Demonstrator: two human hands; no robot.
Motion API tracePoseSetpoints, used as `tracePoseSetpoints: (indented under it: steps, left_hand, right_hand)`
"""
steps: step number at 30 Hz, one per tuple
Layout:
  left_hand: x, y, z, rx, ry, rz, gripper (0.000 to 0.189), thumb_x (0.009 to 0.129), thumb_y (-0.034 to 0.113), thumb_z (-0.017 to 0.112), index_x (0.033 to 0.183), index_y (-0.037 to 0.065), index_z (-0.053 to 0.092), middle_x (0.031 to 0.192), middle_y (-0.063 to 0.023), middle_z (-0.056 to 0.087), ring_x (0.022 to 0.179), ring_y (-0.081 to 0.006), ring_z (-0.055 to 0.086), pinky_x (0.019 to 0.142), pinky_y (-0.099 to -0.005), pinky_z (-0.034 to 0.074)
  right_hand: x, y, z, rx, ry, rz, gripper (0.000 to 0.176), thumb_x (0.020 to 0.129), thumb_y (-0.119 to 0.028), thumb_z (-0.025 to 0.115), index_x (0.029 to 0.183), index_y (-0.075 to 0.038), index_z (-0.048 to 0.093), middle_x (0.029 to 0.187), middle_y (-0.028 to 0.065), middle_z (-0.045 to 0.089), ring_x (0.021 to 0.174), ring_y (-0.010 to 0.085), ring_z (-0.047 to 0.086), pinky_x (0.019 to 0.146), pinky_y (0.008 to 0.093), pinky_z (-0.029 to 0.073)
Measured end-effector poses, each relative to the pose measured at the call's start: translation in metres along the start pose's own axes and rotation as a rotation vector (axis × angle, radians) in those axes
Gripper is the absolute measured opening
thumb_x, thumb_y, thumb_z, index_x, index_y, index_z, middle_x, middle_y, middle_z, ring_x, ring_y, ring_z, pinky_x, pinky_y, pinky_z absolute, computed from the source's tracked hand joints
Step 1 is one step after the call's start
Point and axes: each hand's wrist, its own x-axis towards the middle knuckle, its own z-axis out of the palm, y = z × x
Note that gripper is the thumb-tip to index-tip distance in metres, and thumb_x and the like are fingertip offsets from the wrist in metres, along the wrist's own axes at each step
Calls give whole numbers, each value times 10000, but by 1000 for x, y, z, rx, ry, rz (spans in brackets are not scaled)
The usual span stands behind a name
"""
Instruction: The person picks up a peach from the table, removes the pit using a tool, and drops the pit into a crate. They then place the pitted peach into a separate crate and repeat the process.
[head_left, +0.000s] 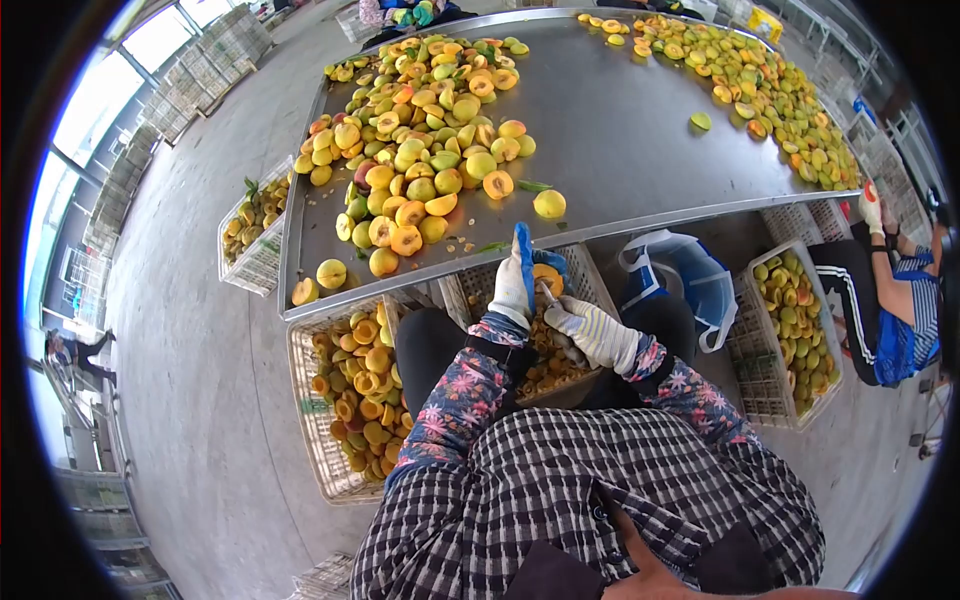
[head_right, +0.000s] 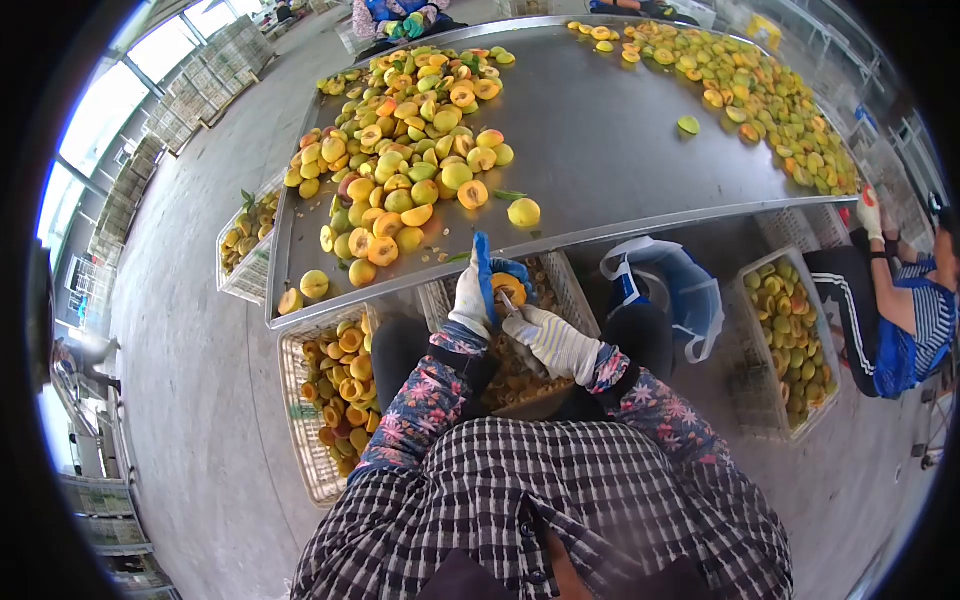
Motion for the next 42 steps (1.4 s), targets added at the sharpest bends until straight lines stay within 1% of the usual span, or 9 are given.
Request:
tracePoseSetpoints:
  steps: [9,19,21,23,27,29,35,37,42]
  left_hand:
    - [16,-11,-6,-152,-93,-144,724,856,704,505,816,-8,631,705,-149,642,617,-305,637,631,-428,553]
    - [31,-18,-28,-280,89,140,643,907,619,509,954,-10,635,776,-136,670,670,-274,654,635,-407,569]
    - [16,-3,-32,-184,179,180,569,927,553,539,928,-6,644,783,-133,674,687,-253,656,615,-381,554]
    - [0,16,-51,88,189,280,524,960,488,530,870,-1,696,785,-75,689,669,-162,641,641,-261,502]
    - [-62,85,-94,1274,449,507,479,955,451,513,941,16,714,825,-136,701,775,-259,670,764,-379,497]
    - [-95,124,-91,1744,616,130,455,920,492,511,967,95,728,922,-152,704,865,-372,658,773,-434,500]
    - [-43,122,-98,1613,435,621,434,896,420,593,1132,61,654,1102,-194,656,1032,-356,615,888,-432,485]
    - [-14,115,-38,1290,255,420,432,883,365,635,1164,36,629,1114,-195,655,1033,-358,619,896,-418,486]
    - [87,78,45,1680,61,386,579,884,462,592,1301,63,544,1289,-209,562,1146,-347,576,951,-419,469]
  right_hand:
    - [-3,4,-19,393,-110,194,179,979,-354,544,1003,-179,515,617,-29,456,429,110,426,396,263,341]
    - [-9,16,-17,-181,75,-162,201,970,-272,562,1080,-104,540,713,0,529,562,119,483,516,268,414]
    - [6,32,-32,-472,231,-465,189,966,-241,568,1078,-89,556,777,29,569,646,146,517,610,293,448]
    - [-2,26,-42,-418,214,-278,234,958,-235,578,1094,-46,559,862,42,572,770,153,514,726,301,436]
    - [-8,23,-48,-405,229,-253,297,966,-270,563,1129,-22,547,853,24,548,767,122,498,708,272,430]
    - [-4,28,-52,-463,251,-346,293,966,-268,569,1125,-22,550,864,39,567,782,142,515,730,285,441]
    - [12,30,-52,-451,214,-380,279,949,-251,579,1085,-11,542,828,127,580,757,232,541,723,346,449]
    - [15,32,-52,-426,222,-420,271,951,-245,571,1079,-9,541,824,128,576,753,228,537,722,342,451]
    - [12,27,-53,-295,162,-273,363,954,-289,569,1194,-25,506,798,61,563,725,156,530,682,307,459]
